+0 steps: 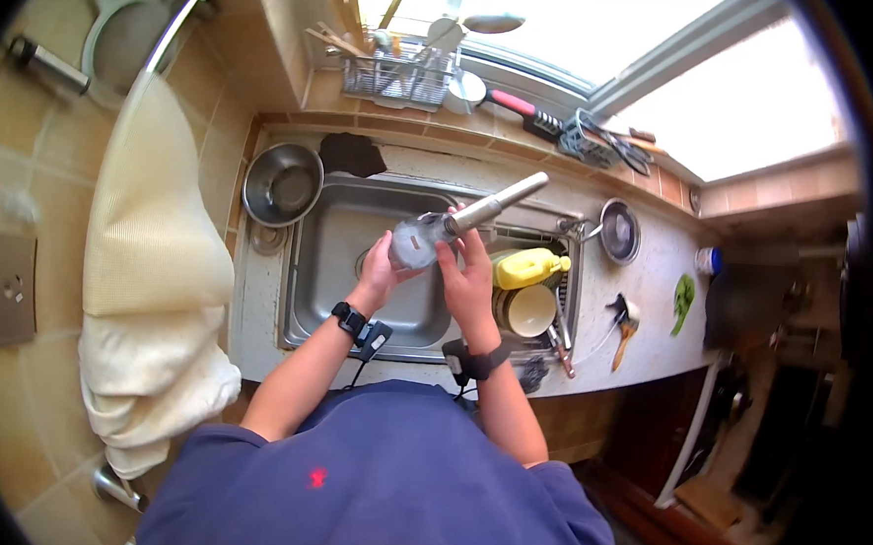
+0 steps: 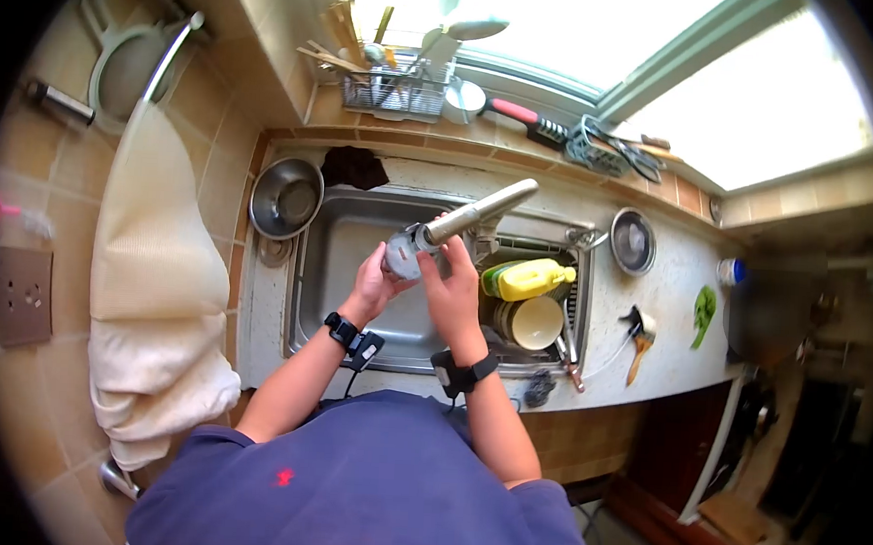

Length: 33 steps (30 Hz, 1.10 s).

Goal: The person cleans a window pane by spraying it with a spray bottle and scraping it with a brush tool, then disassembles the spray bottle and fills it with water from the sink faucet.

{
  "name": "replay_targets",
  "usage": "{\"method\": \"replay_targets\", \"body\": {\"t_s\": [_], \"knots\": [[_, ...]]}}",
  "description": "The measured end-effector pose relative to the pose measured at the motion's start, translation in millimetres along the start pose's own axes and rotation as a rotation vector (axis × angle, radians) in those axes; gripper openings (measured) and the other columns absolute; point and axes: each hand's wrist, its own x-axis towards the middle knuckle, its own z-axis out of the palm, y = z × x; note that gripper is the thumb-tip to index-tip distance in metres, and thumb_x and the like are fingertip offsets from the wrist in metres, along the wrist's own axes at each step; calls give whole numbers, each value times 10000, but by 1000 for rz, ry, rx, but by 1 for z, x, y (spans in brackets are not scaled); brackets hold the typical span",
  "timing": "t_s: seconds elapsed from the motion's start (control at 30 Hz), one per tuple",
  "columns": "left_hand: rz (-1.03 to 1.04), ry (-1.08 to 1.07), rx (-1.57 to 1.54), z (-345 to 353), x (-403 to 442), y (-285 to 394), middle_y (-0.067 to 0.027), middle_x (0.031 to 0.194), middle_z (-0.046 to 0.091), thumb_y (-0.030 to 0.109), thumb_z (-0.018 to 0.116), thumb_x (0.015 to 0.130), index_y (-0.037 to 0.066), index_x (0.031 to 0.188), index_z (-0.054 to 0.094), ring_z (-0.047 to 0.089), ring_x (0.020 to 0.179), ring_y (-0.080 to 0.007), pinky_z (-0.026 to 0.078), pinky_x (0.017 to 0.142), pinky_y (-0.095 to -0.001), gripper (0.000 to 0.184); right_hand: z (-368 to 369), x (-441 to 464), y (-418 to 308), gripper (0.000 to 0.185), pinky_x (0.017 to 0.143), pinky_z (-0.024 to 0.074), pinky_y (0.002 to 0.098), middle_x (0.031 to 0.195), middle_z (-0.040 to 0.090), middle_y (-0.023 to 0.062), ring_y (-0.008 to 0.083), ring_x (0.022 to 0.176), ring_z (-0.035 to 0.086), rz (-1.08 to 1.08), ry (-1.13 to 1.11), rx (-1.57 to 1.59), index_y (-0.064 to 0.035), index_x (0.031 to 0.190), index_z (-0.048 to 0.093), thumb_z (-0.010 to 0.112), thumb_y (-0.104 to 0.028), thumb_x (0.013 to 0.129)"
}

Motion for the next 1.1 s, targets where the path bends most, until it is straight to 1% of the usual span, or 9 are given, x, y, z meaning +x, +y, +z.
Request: {"method": "replay_targets", "body": {"t_s": [0.2,0.23,0.33,0.43,0.6,0.83,0.97,1.07,1.1], "knots": [[-46,-54,-9,-3,2,3,-95,1332,606,451,293,1088,106,1362,526,593,1202,-273,468,1031,-524,498,-9,-3,7,479,1016,467,369,1255,657,197,301,1184,628,-30,-14,-115,-5,1372,547,677,-101,922],[-46,-85,-13,-4,4,3,-95,1337,603,452,290,1087,108,1370,520,591,1205,-276,464,1034,-520,501,-10,-4,10,544,1014,473,382,1289,635,200,344,1187,619,-15,-10,-107,-13,1397,527,705,-123,895],[-85,-107,51,-4,3,4,-109,1394,563,434,266,1091,81,1406,488,525,1299,-309,424,1079,-541,523,-16,-5,8,629,1074,435,379,1343,599,217,318,1240,592,-2,-54,-141,20,1424,482,743,-164,881],[-76,-46,99,15,-7,8,-97,1414,555,420,260,1090,77,1423,483,513,1319,-293,390,1111,-506,527,-19,-8,33,758,1092,423,398,1386,547,240,369,1279,552,-24,-65,-180,-2,1484,415,772,-189,843],[-50,-191,84,12,-1,0,-82,1457,533,409,308,1078,75,1428,486,499,1338,-266,369,1144,-460,516,-15,-14,69,1012,1132,377,451,1446,463,244,398,1351,455,-40,-48,-227,-11,1543,273,850,-235,743],[-121,-127,74,18,-5,3,-45,1415,557,384,323,1080,88,1440,483,525,1297,-230,409,1088,-441,492,-18,-8,94,966,1100,401,466,1390,493,168,393,1305,465,-130,-16,-176,-83,1452,406,907,-224,639],[245,164,409,20,-19,21,-25,1420,555,303,352,1051,111,1424,506,473,1341,-202,338,1110,-437,447,-21,-8,98,928,1096,397,462,1389,503,140,378,1287,472,-81,8,-191,-109,1437,446,909,-229,642],[452,-155,559,49,-51,45,-66,1475,478,192,456,962,64,1477,413,393,1416,-248,233,1203,-461,533,-24,-7,98,914,1094,401,459,1386,506,134,375,1280,469,-42,46,-179,-128,1430,466,912,-242,640],[447,-131,658,61,-58,51,-101,1500,404,117,618,895,33,1509,361,336,1445,-271,182,1231,-458,671,-26,-4,98,915,1095,406,456,1387,503,137,378,1287,461,-44,45,-174,-133,1431,466,913,-250,641]]}}
